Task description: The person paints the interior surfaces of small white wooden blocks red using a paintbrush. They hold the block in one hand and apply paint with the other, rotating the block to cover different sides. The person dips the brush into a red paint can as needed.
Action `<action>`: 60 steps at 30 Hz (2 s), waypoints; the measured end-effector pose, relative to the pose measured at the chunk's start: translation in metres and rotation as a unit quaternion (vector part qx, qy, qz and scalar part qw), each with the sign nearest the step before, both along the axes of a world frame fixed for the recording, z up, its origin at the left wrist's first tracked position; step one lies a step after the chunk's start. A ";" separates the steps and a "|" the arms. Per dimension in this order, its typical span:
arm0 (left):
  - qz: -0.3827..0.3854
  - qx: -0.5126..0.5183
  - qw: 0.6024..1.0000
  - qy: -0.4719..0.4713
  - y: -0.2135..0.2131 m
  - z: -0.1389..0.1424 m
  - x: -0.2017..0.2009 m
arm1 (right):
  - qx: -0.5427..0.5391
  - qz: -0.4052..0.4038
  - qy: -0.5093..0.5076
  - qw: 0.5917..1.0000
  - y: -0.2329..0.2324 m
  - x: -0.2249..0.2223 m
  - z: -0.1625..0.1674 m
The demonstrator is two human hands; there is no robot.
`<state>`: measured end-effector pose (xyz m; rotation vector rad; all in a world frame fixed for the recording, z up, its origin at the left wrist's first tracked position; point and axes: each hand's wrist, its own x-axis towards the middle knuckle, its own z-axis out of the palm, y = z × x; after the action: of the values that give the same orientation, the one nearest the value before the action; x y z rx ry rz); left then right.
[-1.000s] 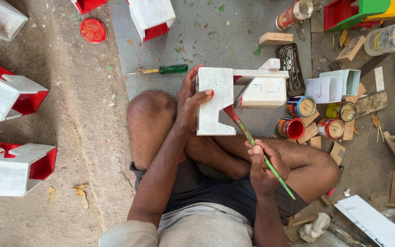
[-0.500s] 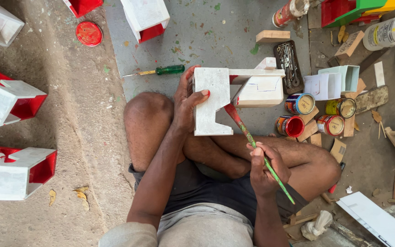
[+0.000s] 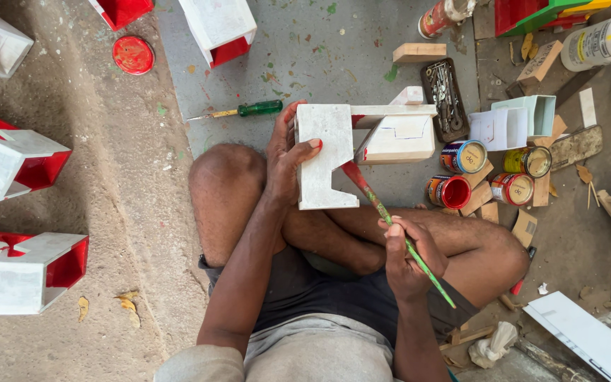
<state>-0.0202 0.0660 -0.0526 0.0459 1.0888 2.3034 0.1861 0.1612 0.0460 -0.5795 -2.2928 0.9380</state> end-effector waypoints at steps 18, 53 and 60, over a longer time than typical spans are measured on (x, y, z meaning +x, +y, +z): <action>-0.005 -0.014 1.000 0.008 0.000 -0.001 -0.001 | 0.013 0.012 0.003 1.000 -0.003 -0.001 0.006; 0.000 0.013 1.000 -0.014 -0.004 0.001 -0.003 | 0.036 0.048 -0.003 0.998 -0.008 -0.017 0.001; 0.009 0.040 0.999 -0.023 -0.007 0.000 -0.005 | -0.005 0.015 -0.008 1.000 -0.010 -0.022 0.008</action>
<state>-0.0257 0.0589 -0.0523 0.0136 0.9772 2.3515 0.1637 0.1510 0.0539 -0.5608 -2.3182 0.9620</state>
